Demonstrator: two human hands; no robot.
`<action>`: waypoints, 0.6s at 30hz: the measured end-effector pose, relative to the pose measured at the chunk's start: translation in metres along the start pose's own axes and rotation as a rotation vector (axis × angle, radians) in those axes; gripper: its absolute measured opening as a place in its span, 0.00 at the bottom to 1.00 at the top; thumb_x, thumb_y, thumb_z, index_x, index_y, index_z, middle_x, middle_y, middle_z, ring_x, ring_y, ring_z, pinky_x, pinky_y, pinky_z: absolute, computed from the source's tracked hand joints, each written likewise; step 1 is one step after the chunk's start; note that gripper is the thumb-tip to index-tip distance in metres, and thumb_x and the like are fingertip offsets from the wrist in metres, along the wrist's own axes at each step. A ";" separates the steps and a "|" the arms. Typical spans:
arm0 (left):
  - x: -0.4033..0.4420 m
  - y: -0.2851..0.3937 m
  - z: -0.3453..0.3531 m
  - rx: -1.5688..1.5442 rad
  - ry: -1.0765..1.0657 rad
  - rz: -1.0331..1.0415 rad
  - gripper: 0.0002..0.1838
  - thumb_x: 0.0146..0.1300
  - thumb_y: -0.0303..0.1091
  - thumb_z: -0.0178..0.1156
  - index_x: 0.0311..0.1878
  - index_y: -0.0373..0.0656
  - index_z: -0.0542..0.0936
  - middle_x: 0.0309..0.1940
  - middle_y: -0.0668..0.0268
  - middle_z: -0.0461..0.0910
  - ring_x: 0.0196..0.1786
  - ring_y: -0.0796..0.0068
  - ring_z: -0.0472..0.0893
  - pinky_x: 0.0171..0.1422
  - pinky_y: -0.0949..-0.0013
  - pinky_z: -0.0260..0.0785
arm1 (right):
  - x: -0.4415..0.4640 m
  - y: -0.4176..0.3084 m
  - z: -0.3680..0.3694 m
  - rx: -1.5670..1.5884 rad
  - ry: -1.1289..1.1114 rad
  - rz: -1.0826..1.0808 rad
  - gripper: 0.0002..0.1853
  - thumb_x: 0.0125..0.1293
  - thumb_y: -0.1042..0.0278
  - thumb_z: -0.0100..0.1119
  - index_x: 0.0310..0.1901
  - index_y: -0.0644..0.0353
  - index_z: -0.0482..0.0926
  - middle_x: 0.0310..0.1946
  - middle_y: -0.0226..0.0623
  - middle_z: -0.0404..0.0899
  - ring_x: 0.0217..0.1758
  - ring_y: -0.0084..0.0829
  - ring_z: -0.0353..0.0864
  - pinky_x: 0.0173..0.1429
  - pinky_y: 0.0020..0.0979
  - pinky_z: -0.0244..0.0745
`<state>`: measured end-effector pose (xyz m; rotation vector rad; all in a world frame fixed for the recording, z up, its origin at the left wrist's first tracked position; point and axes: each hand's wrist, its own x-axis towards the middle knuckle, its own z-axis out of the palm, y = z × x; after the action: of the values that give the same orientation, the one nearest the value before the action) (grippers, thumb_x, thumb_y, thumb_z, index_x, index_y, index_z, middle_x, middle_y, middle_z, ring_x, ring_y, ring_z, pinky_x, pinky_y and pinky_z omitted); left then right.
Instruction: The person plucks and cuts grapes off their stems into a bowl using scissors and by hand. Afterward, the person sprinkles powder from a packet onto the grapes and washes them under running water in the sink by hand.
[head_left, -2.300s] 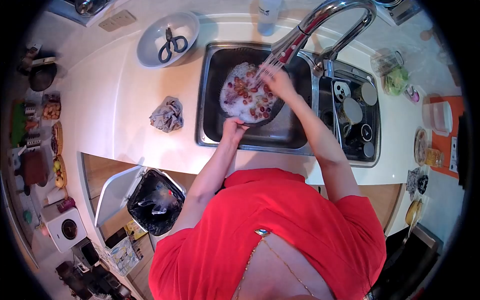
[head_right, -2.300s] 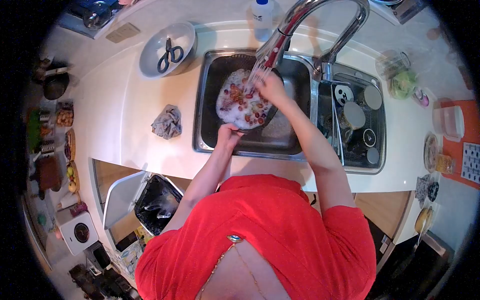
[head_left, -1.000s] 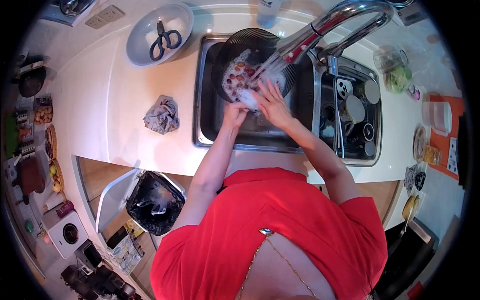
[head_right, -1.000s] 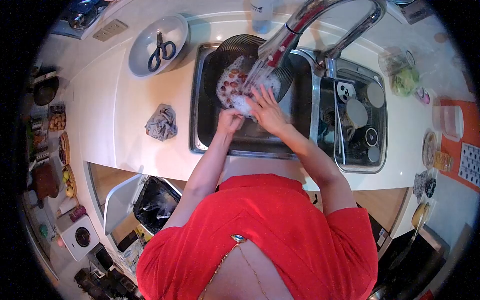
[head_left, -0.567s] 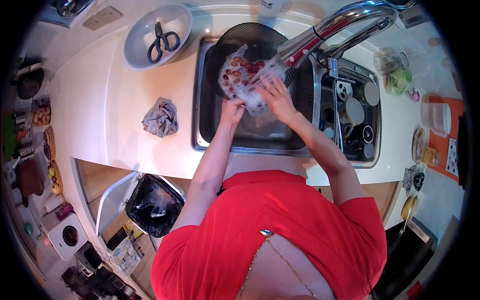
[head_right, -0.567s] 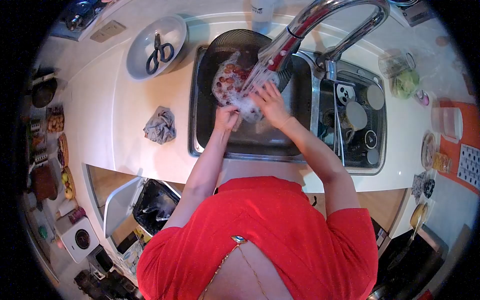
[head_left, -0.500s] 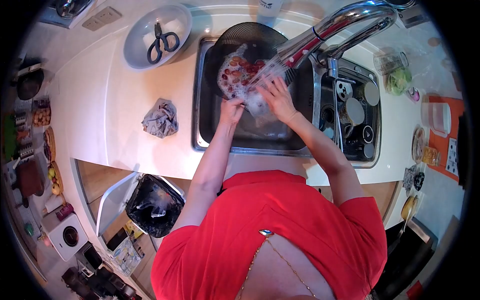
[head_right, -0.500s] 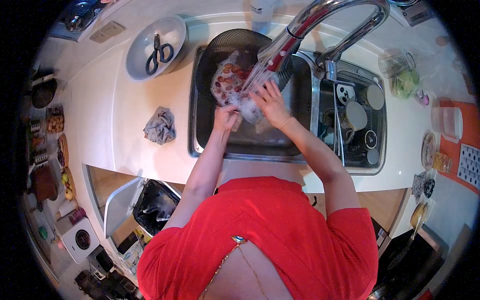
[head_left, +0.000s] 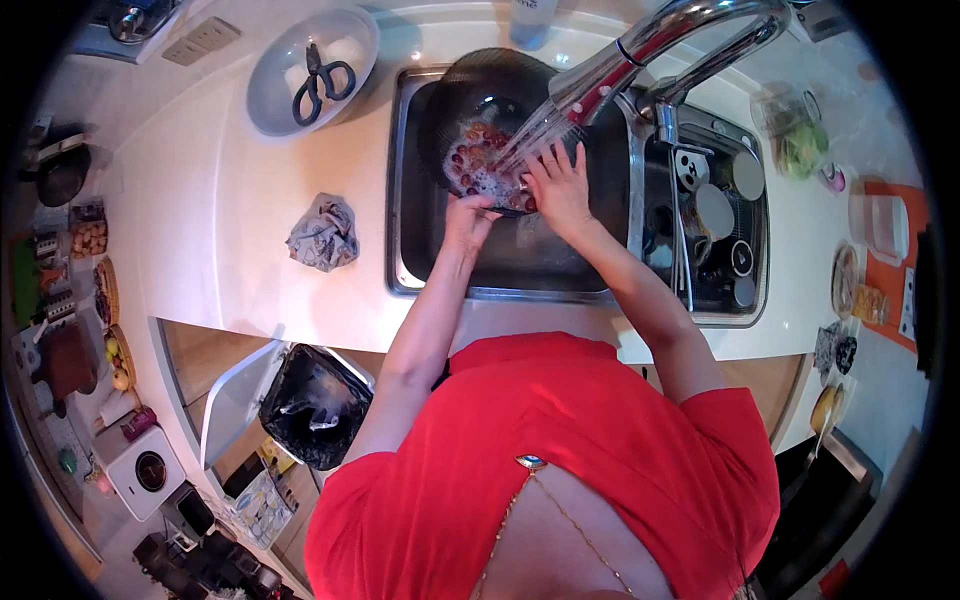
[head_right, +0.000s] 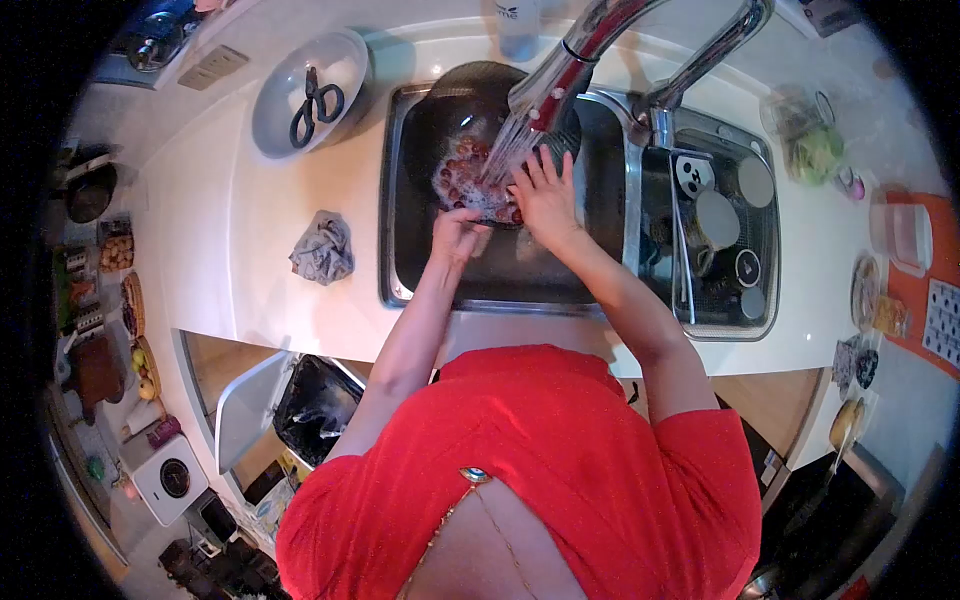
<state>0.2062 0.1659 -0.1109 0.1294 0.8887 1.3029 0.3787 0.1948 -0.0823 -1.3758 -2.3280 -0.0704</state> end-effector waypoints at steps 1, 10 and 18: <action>-0.003 -0.004 0.000 0.025 0.076 -0.072 0.32 0.42 0.13 0.49 0.57 0.38 0.67 0.48 0.54 0.74 0.53 0.55 0.75 0.53 0.50 0.72 | -0.004 -0.001 0.002 -0.049 -0.079 0.036 0.23 0.60 0.59 0.55 0.57 0.55 0.70 0.61 0.45 0.63 0.65 0.49 0.59 0.66 0.57 0.49; -0.023 -0.018 -0.013 -0.064 -0.076 -0.309 0.33 0.37 0.18 0.47 0.56 0.33 0.64 0.48 0.50 0.72 0.47 0.48 0.76 0.48 0.42 0.74 | -0.013 -0.012 -0.034 0.204 -0.673 0.147 0.37 0.58 0.48 0.57 0.67 0.44 0.55 0.70 0.48 0.41 0.72 0.55 0.39 0.66 0.63 0.42; -0.025 -0.013 -0.017 0.044 -0.206 -0.436 0.29 0.38 0.24 0.49 0.51 0.25 0.68 0.46 0.46 0.74 0.47 0.47 0.77 0.50 0.44 0.73 | 0.012 0.006 -0.031 0.209 -0.675 0.051 0.43 0.51 0.47 0.64 0.68 0.39 0.52 0.70 0.49 0.38 0.73 0.57 0.35 0.67 0.64 0.37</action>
<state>0.2056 0.1337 -0.1170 0.0954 0.7195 0.8475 0.3891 0.1994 -0.0509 -1.5086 -2.7093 0.7389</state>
